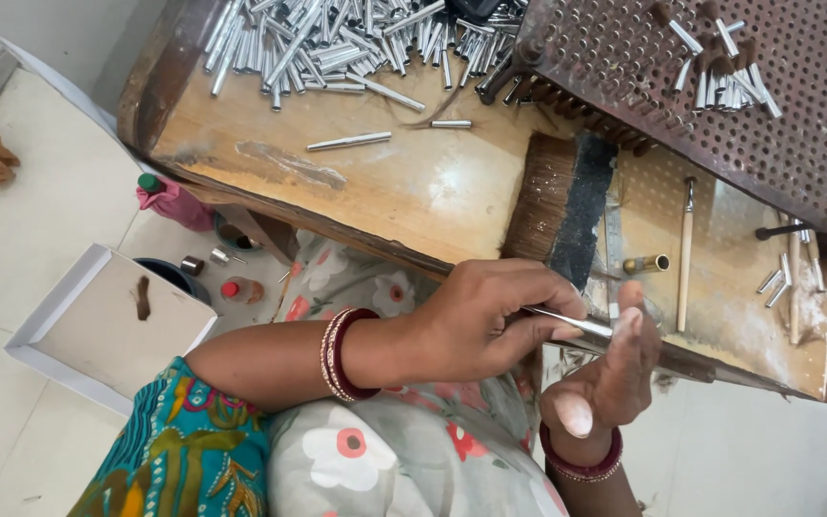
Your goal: Assembling cosmetic brushes by inserting brush heads into metal ferrules at a workbench.
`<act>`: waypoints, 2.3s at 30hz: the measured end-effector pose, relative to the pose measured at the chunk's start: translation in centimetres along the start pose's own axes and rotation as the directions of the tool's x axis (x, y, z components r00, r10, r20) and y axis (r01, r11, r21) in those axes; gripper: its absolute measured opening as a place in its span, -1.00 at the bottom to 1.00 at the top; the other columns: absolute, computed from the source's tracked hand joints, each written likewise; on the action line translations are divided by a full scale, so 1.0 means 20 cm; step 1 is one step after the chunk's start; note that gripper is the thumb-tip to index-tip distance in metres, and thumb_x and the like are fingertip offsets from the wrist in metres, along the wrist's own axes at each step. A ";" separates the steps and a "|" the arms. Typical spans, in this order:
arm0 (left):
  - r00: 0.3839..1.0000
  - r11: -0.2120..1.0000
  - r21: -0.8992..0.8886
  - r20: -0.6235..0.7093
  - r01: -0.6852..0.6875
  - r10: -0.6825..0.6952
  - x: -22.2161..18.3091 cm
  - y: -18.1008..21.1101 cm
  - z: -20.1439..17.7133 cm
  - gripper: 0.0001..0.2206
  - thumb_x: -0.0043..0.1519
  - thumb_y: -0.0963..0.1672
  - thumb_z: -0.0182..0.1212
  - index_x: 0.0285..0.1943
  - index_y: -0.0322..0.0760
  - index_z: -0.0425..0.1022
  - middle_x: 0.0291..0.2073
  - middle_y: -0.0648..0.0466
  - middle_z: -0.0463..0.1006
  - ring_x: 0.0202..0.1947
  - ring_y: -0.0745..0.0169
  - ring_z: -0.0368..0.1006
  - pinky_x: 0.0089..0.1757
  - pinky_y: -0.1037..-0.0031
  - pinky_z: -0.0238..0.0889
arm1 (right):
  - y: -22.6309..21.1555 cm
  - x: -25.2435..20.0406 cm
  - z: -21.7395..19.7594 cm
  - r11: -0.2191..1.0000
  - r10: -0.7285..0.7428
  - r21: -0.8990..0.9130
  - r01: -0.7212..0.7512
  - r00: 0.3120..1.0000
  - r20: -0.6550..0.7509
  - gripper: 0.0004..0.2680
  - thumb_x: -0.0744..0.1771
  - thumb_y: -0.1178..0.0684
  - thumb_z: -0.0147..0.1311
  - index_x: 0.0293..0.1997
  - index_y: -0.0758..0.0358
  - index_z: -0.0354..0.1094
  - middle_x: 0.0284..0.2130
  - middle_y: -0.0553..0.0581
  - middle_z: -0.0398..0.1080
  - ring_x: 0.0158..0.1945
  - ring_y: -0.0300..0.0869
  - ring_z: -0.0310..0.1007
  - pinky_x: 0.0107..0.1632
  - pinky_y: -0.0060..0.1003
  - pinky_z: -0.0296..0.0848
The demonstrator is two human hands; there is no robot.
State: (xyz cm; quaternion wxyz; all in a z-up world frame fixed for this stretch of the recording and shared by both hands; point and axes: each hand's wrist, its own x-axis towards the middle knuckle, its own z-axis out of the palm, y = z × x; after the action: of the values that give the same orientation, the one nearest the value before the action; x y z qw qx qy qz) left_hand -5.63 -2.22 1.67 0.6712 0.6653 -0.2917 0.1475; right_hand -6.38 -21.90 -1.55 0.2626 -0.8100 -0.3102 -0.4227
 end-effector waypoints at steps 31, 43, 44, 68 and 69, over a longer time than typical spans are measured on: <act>0.995 0.945 -0.316 -0.025 0.080 -0.093 0.08 -0.17 0.04 -0.86 0.35 -0.17 0.34 0.01 -0.33 0.64 -0.05 -0.03 0.68 -0.05 0.31 0.63 0.01 0.48 0.51 | 0.17 0.10 -0.07 0.729 0.402 0.541 -0.419 0.902 0.156 -0.81 0.42 0.07 0.29 -0.05 0.45 0.44 -0.19 0.23 0.55 -0.19 -0.23 0.53 -0.13 -0.46 0.50; 0.917 0.805 -0.568 -0.207 0.170 -0.340 0.06 -0.20 -0.01 -0.83 0.39 -0.14 0.29 -0.07 -0.42 0.53 -0.31 0.18 0.58 -0.29 0.61 0.42 -0.25 0.66 0.31 | 0.62 -0.04 -0.30 0.818 0.383 -0.516 -0.257 0.911 0.154 -0.88 0.40 0.14 0.21 -0.19 0.40 0.41 0.24 0.41 0.34 0.31 0.20 0.34 0.35 0.05 0.38; 0.915 0.772 -0.617 -0.204 0.156 -0.348 0.06 -0.20 -0.01 -0.83 0.39 -0.13 0.28 -0.05 -0.41 0.52 -0.29 0.16 0.59 -0.28 0.58 0.46 -0.22 0.65 0.36 | 0.57 -0.02 -0.31 0.826 0.380 -0.495 -0.270 0.915 0.133 -0.89 0.43 0.17 0.17 -0.18 0.43 0.39 0.20 0.40 0.39 0.24 0.16 0.40 0.23 -0.02 0.43; 0.925 0.778 -0.615 -0.207 0.130 -0.318 0.06 -0.21 0.03 -0.86 0.40 -0.15 0.26 -0.08 -0.40 0.47 -0.33 0.21 0.57 -0.30 0.68 0.40 -0.28 0.72 0.24 | 0.02 0.02 -0.21 0.977 0.204 -0.088 -0.193 0.967 0.152 -0.92 0.42 0.22 0.37 -0.04 0.36 0.54 -0.22 0.24 0.55 -0.14 -0.12 0.62 -0.04 -0.40 0.55; 0.924 0.790 -0.598 -0.210 0.137 -0.319 0.05 -0.22 0.04 -0.86 0.40 -0.16 0.28 -0.10 -0.39 0.47 -0.36 0.23 0.55 -0.32 0.70 0.38 -0.31 0.73 0.21 | 0.01 0.02 -0.21 0.977 0.201 -0.100 -0.188 0.968 0.150 -0.91 0.41 0.22 0.37 -0.06 0.37 0.54 -0.24 0.24 0.55 -0.16 -0.11 0.62 -0.07 -0.39 0.55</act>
State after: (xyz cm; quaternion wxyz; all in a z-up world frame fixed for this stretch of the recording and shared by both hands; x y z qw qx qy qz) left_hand -2.50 -3.53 -1.29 0.8889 0.4328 -0.1336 0.0689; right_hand -8.18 -24.85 0.94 0.2425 -0.8782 -0.2310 -0.3414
